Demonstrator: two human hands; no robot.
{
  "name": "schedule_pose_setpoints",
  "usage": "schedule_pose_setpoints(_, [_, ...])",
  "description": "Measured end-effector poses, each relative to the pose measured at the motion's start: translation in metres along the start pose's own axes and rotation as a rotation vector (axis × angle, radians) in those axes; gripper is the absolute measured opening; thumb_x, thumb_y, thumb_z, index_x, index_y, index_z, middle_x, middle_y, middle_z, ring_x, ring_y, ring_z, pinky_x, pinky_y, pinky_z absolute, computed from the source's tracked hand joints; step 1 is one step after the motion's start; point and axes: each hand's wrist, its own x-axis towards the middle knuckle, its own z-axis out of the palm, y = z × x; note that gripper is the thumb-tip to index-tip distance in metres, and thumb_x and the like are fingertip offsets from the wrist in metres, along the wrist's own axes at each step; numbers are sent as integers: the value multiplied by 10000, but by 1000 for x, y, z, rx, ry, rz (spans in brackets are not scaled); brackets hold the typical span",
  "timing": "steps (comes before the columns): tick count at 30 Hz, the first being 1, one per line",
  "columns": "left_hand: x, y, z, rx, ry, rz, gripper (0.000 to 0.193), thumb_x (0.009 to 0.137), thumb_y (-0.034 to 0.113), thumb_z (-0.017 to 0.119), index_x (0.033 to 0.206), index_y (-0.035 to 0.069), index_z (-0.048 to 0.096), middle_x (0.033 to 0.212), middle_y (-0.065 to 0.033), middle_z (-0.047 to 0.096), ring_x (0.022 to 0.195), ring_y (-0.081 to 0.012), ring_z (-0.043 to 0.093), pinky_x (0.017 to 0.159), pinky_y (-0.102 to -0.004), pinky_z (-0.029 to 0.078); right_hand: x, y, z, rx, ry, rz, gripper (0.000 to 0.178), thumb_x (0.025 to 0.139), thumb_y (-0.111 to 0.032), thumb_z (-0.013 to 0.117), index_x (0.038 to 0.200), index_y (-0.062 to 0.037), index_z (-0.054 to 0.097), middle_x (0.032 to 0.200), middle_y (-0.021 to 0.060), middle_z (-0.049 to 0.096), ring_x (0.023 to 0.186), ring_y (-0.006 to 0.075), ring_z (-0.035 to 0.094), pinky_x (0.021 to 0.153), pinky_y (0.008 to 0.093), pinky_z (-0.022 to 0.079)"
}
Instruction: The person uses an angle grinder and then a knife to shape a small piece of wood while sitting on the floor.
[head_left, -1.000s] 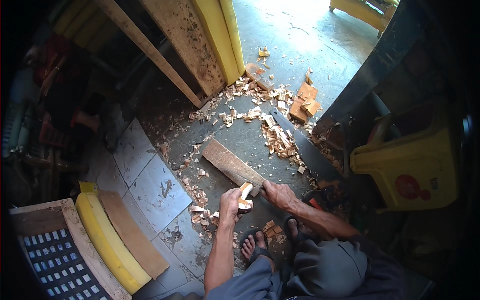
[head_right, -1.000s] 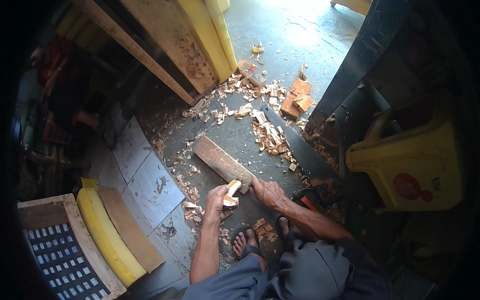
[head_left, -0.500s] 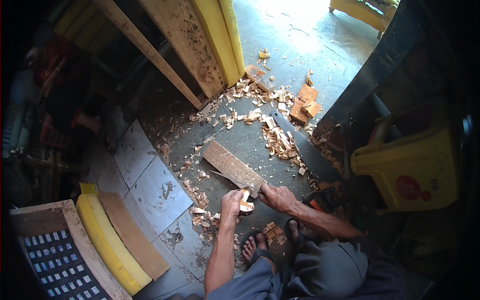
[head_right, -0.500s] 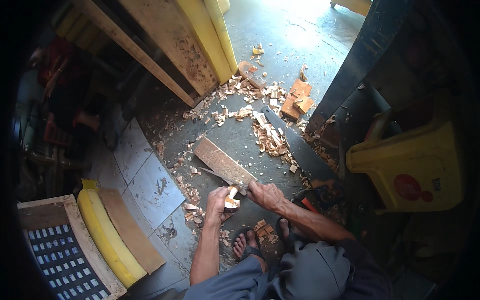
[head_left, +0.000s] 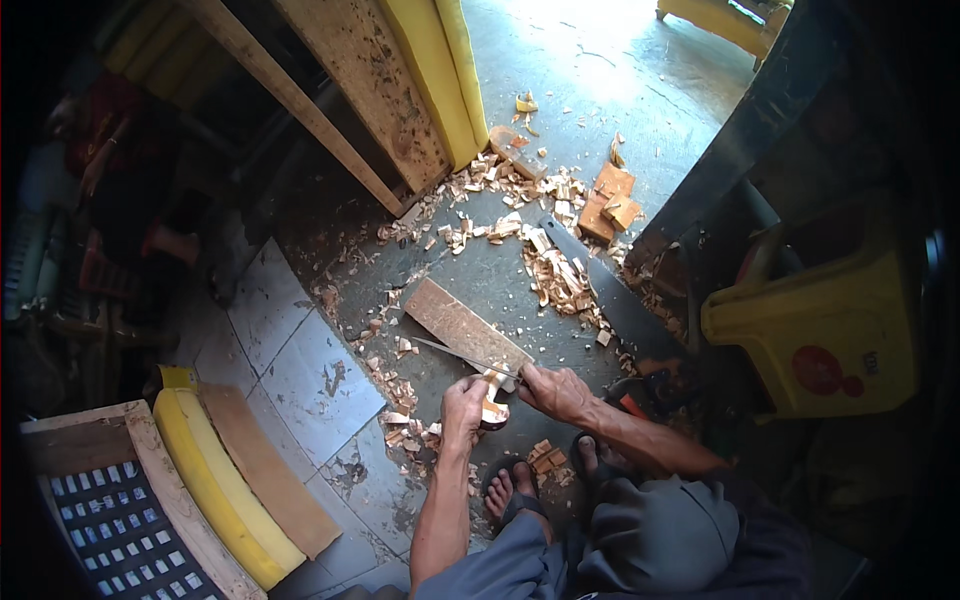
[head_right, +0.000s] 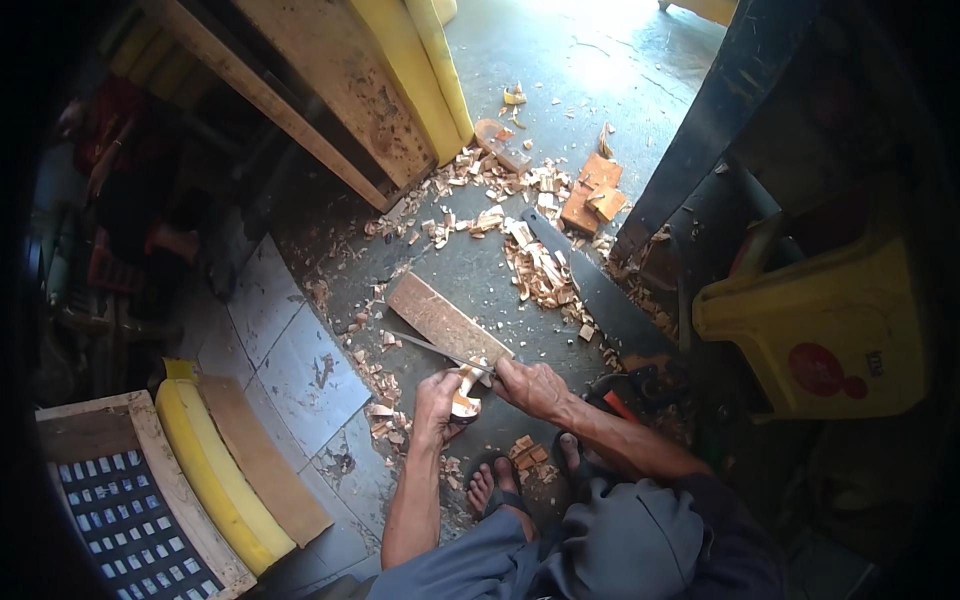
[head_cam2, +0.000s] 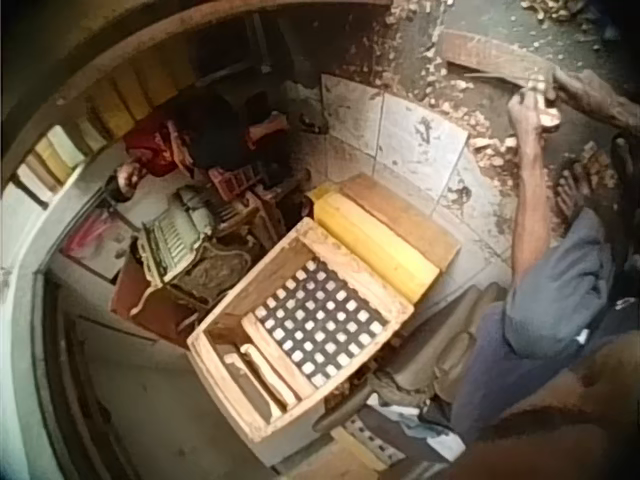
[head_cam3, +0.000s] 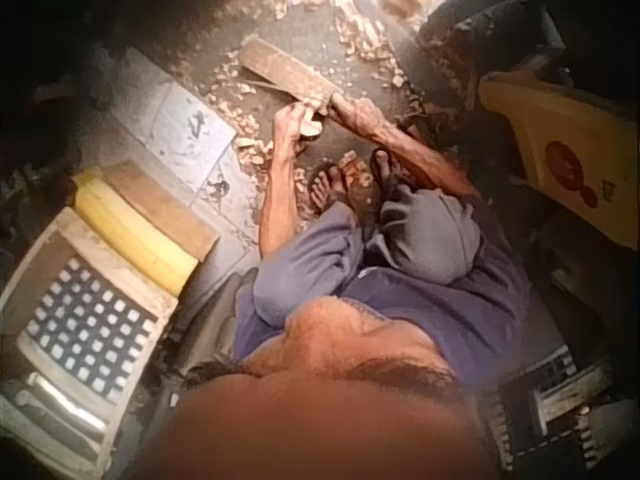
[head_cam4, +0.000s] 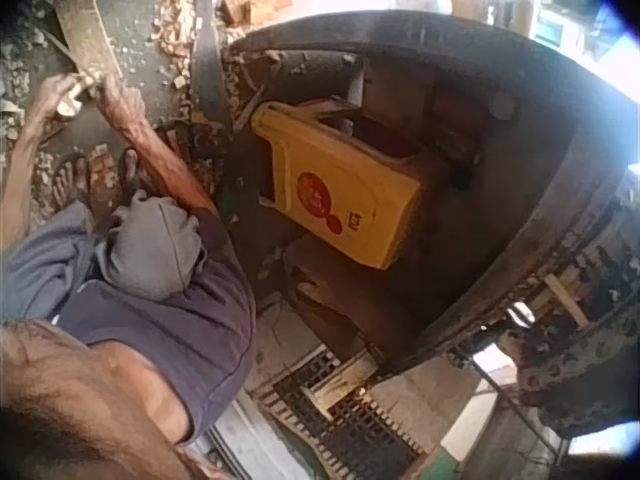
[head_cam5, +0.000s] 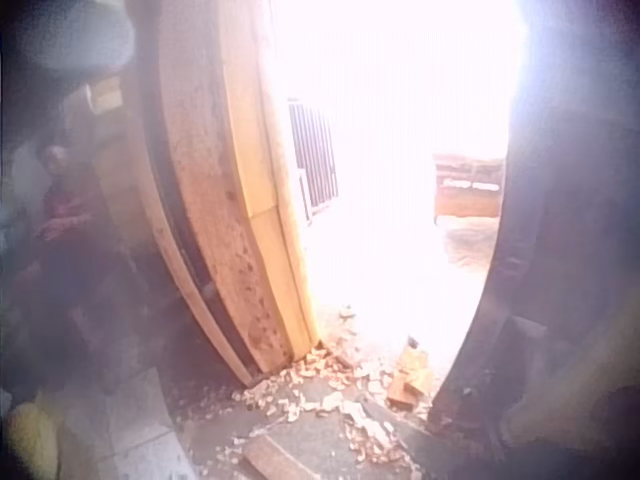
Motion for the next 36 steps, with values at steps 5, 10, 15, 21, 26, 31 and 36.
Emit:
schedule_pose_setpoints(5, [10, -9, -4, 90, 57, 57, 270, 922, 124, 596, 1082, -72, 687, 848, -115, 683, 606, -181, 663, 469, -321, 562, -3, -7, 8, -23, 9, 54, 283, 963, -280, 655, 1012, -47, 502, 867, 214, 700, 719, 446, 693, 602, 538, 548])
schedule_pose_setpoints(10, [14, -22, -8, 96, 66, 61, 249, 924, 132, 613, 1042, -75, 685, 829, -113, 680, 601, -178, 662, 480, -318, 562, 0, -8, 5, -34, -5, 53, 276, 970, -282, 639, 1005, -40, 513, 849, 215, 696, 714, 437, 696, 589, 536, 546])
schedule_pose_setpoints(15, [15, -20, -6, 108, 53, 56, 272, 931, 139, 611, 1077, -80, 680, 835, -111, 684, 599, -176, 658, 472, -323, 555, -5, -11, 4, 10, 61, -51, 283, 968, -279, 654, 993, -39, 505, 827, 217, 681, 708, 443, 686, 584, 523, 543])
schedule_pose_setpoints(21, [24, -25, -11, 145, 51, 59, 290, 947, 121, 595, 1128, -93, 670, 863, -110, 688, 601, -173, 662, 473, -313, 554, -2, -8, 0, 52, 88, -84, 289, 953, -257, 683, 971, -45, 487, 825, 211, 679, 715, 448, 678, 583, 521, 540])
schedule_pose_setpoints(26, [14, -24, -10, 330, 117, 66, 388, 904, 251, 680, 1149, -44, 740, 944, -143, 765, 823, -187, 723, 719, -330, 553, -5, -12, 8, 2, 46, 21, 293, 966, -273, 663, 1000, -38, 492, 807, 214, 684, 712, 458, 679, 612, 547, 545])
schedule_pose_setpoints(31, [15, -18, -6, 305, 115, 53, 425, 888, 273, 682, 1169, -42, 734, 971, -149, 770, 827, -196, 722, 737, -327, 551, -3, 0, 11, -26, 55, 78, 299, 963, -278, 664, 1002, -35, 493, 803, 217, 682, 722, 453, 683, 607, 536, 549])
schedule_pose_setpoints(36, [13, -18, -8, 342, 114, 33, 435, 884, 287, 683, 1175, -33, 733, 1010, -151, 775, 857, -207, 729, 763, -326, 554, -4, -8, 11, -14, 37, 13, 285, 968, -276, 655, 1003, -36, 507, 872, 237, 708, 728, 459, 690, 620, 541, 547])
